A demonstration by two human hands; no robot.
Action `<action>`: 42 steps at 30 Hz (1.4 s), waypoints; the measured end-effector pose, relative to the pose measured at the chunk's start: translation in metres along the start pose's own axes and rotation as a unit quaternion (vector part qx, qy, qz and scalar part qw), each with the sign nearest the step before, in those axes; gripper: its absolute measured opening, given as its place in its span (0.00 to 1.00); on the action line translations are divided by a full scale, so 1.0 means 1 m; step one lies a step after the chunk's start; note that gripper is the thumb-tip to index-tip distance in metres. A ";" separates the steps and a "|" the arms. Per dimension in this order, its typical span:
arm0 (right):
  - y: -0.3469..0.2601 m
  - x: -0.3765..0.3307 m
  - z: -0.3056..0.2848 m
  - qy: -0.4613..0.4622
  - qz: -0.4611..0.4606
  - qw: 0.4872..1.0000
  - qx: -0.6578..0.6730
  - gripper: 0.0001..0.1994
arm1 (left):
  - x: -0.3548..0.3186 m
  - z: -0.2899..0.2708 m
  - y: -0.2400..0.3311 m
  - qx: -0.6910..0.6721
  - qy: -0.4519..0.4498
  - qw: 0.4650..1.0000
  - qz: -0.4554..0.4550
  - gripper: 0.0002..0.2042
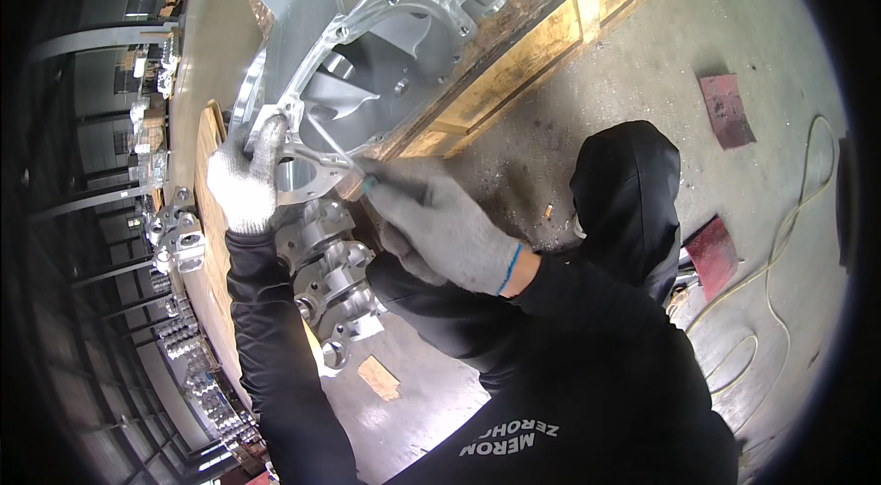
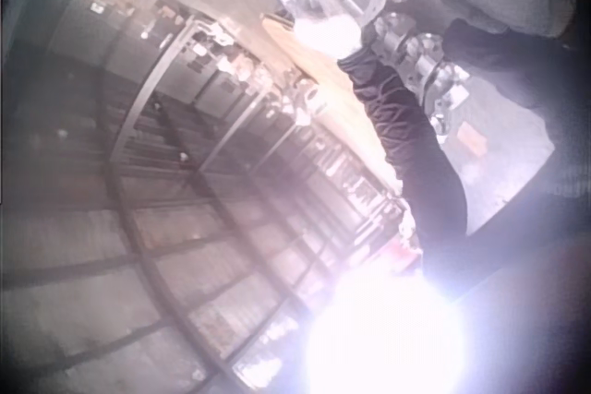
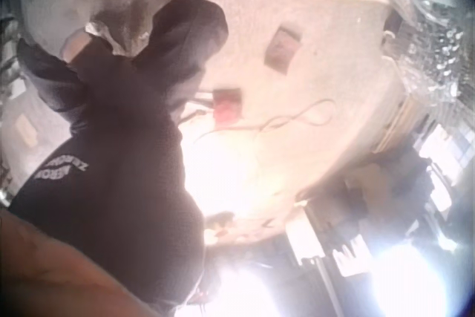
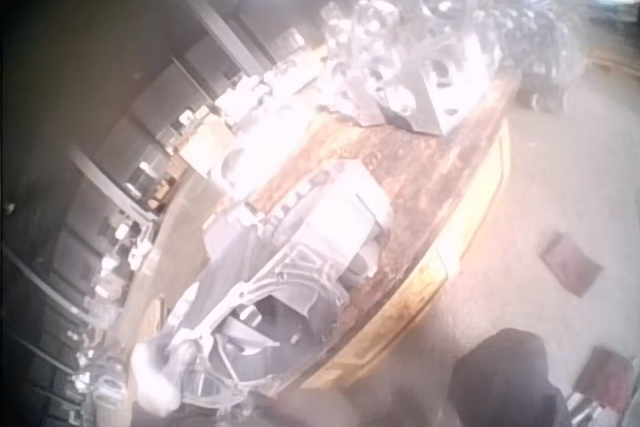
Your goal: The person sits on the floor and uses a file and sandpaper to deburr and smooth the edges of a metal casting. They rotate the part to access different surfaces, then place it on a wooden pallet with other finished parts.
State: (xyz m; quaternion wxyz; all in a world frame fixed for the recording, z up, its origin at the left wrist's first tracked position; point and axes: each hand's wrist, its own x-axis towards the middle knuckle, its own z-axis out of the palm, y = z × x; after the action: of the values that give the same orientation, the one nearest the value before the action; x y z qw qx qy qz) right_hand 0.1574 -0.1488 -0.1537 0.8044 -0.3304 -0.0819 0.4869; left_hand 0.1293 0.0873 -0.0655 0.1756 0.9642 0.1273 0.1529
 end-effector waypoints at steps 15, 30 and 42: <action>-0.042 0.004 -0.024 -0.028 0.025 0.939 -0.341 0.24 | 0.000 0.000 0.007 0.090 0.015 0.996 0.018 0.22; -0.060 0.020 -0.015 -0.039 -0.089 0.762 -0.641 0.22 | 0.004 0.003 0.003 0.134 0.058 0.989 0.031 0.31; -0.046 0.003 -0.017 0.002 -0.133 0.659 -0.741 0.19 | 0.003 0.002 -0.002 0.177 0.072 0.978 0.084 0.30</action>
State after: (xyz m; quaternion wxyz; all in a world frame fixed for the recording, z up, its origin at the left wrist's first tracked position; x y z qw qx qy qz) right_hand 0.2003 -0.1680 -0.1388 0.3496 -0.8035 -0.4570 0.1528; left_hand 0.1324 0.0890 -0.0673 -0.0210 0.9737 0.0835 0.2111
